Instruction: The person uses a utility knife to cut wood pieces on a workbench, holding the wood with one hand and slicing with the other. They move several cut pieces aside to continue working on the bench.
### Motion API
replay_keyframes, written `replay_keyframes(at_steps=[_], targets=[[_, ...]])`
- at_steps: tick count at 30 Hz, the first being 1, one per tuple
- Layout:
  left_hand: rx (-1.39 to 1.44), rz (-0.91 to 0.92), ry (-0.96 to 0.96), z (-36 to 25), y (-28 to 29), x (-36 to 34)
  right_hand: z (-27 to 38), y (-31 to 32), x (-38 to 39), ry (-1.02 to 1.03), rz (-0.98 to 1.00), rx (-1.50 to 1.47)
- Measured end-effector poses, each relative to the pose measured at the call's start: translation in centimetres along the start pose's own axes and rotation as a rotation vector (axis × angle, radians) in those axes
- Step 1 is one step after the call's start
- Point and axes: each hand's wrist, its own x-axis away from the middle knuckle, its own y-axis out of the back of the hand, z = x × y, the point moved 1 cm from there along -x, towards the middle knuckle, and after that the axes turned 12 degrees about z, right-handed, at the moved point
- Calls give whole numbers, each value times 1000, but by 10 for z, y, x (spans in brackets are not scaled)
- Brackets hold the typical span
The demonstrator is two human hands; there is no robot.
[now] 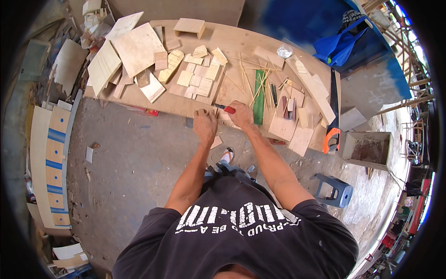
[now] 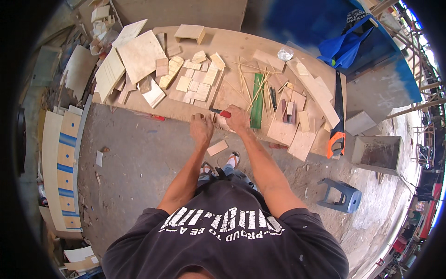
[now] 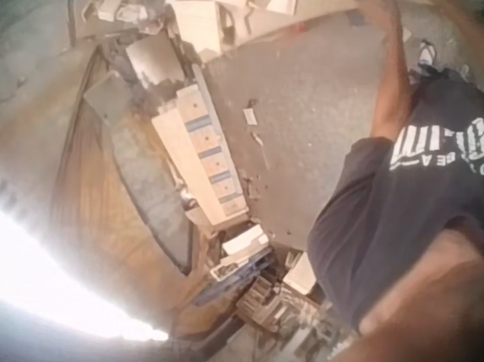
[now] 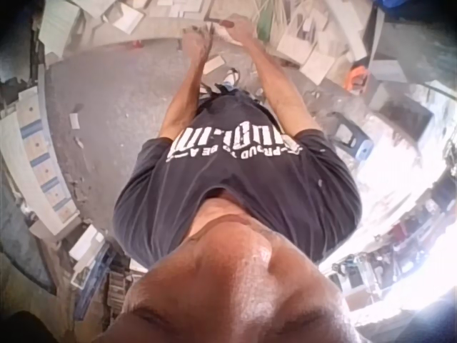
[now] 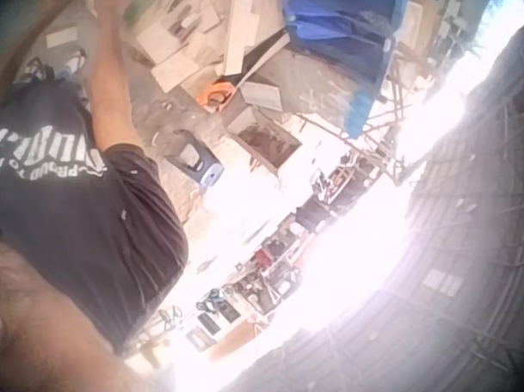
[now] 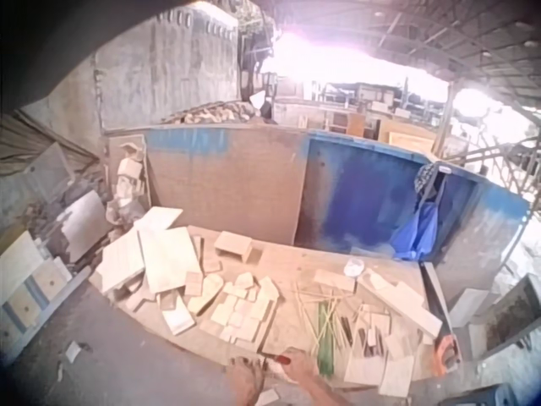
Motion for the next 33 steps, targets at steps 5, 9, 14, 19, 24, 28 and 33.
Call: replay_keyframes(at_steps=[5,9,14,19,24,28,33], targets=[[-150,-9,197,-13,-5,-2,0,0,-2,32,9,6],[-145,75,287,-9,-20,-11,-1,1,-1,33,30,7],[-108,70,238,1,-33,-11,6,5,2,20,36,-12],[-120,59,225,6,-43,-13,4,4,2,20,21,-27],[-51,134,267,2,-38,-7,-3,0,23,-228,-190,-260],[-42,133,250,6,-42,-11,-13,-41,61,-437,-81,-611],[-6,137,292,7,-46,-14,-13,-87,70,-401,-14,-600]])
